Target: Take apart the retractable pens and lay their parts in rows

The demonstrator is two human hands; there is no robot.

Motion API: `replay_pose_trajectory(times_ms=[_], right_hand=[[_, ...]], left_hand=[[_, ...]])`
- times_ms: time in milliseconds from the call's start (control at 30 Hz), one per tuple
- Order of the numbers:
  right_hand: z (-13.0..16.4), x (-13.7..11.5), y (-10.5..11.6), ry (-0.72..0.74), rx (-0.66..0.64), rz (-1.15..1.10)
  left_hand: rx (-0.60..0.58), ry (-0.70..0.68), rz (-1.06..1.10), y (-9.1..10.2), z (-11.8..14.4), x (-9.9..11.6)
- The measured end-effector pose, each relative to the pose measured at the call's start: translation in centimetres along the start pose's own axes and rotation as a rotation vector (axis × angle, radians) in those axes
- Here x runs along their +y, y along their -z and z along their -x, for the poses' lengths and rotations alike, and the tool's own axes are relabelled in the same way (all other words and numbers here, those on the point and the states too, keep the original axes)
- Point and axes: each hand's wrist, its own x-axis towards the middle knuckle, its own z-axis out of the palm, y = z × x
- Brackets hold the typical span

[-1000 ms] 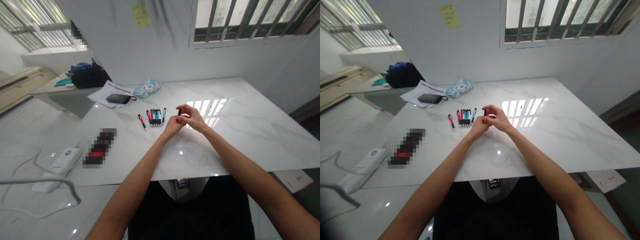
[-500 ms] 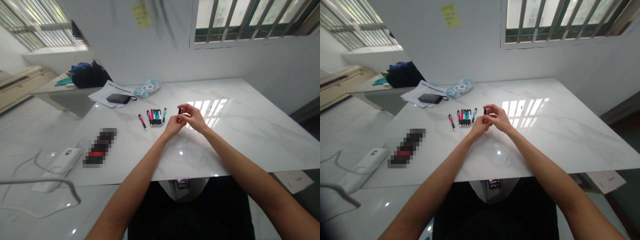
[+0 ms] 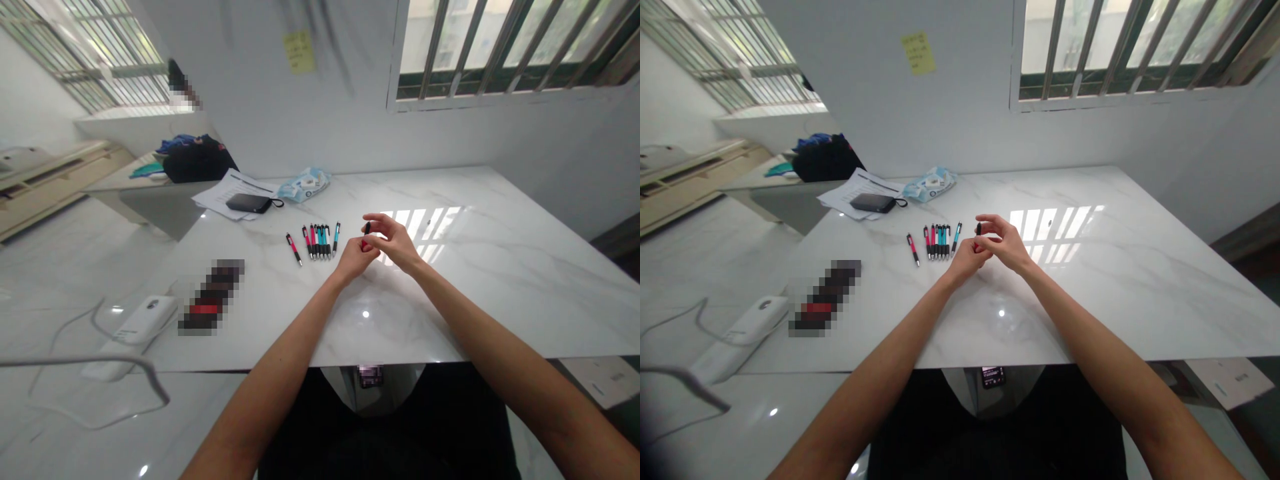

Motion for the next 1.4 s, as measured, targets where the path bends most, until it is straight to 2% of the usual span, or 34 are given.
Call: replay_pose_trajectory(times_ms=[200, 467, 633, 767, 867, 967, 1100, 1200, 1300, 1400], right_hand=[[-0.3, 0.2, 0.3, 0.001, 0.017, -0.034], [-0.5, -0.9, 0.5, 0.030, -0.017, -0.039], [-0.9, -1.9, 0.7, 0.123, 0.042, 0.029], [-2.4, -3.0, 1.4, 0.222, 0.150, 0.097], [-4.1, -3.4, 3.3, 0.298, 0.250, 0.143], [-5.2, -2.6, 7.0, 0.307, 0.344, 0.227], [-4.5, 0.1, 12.7, 0.141, 0.596, 0.455], [-2.4, 2.2, 15.7, -0.045, 0.757, 0.690], [-0.8, 4.1, 17.0, -0.192, 0.715, 0.841], [-0.4, 5.6, 17.1, -0.281, 0.639, 0.944]], left_hand=[[0.035, 0.026, 0.041, -0.2, 0.1, 0.6], [-0.010, -0.009, 0.103, -0.4, 0.2, 0.6], [-0.058, -0.062, 0.139, -0.6, 0.4, 0.9], [-0.043, -0.079, 0.154, -0.7, 0.3, 0.9], [-0.027, -0.081, 0.159, -0.6, 0.3, 0.7], [0.001, -0.092, 0.155, -0.3, 0.2, 0.5], [0.021, -0.094, 0.156, 0.0, 0.0, 0.3], [0.018, -0.091, 0.146, 0.0, -0.2, 0.2], [0.056, -0.087, 0.138, -0.1, -0.4, -0.1], [0.104, -0.082, 0.123, -0.1, -0.4, -0.2]])
